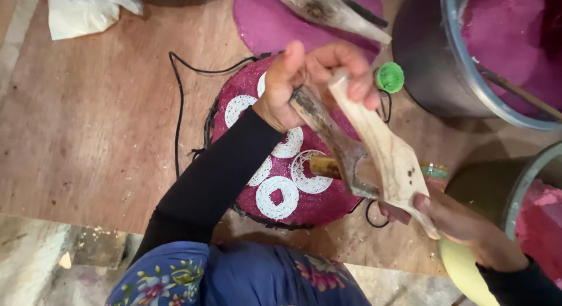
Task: The person is making traditional snacks by placing white rings onto a pink dough base and using a wooden tool to press them into place.
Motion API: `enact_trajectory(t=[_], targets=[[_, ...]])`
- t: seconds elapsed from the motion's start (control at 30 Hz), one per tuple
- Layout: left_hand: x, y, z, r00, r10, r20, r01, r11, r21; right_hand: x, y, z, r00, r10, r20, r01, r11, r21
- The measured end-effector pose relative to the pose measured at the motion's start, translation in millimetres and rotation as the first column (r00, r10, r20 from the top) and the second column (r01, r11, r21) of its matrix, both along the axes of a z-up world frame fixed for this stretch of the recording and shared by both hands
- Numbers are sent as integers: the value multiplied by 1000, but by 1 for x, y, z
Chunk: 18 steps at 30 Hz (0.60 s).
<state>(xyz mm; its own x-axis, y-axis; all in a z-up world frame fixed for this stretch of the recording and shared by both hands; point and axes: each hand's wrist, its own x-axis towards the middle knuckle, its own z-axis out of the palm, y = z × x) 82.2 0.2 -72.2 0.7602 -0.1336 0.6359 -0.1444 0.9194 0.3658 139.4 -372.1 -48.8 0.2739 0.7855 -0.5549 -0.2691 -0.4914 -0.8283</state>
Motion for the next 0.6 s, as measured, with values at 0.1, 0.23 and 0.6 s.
enact_trajectory(t=[0.1,0.23,0.6], targets=[[-1,-2,-26,996,38,-78,-44,996,-82,5,2,-22,1000,-12,-1,12,990,-140],[-5,4,-53,975,71,-211,-91,992,-90,8,7,-46,993,48,106,-16,958,-285],[-18,15,-75,939,50,-340,-112,980,-167,-7,34,-46,890,243,385,-54,896,-440]])
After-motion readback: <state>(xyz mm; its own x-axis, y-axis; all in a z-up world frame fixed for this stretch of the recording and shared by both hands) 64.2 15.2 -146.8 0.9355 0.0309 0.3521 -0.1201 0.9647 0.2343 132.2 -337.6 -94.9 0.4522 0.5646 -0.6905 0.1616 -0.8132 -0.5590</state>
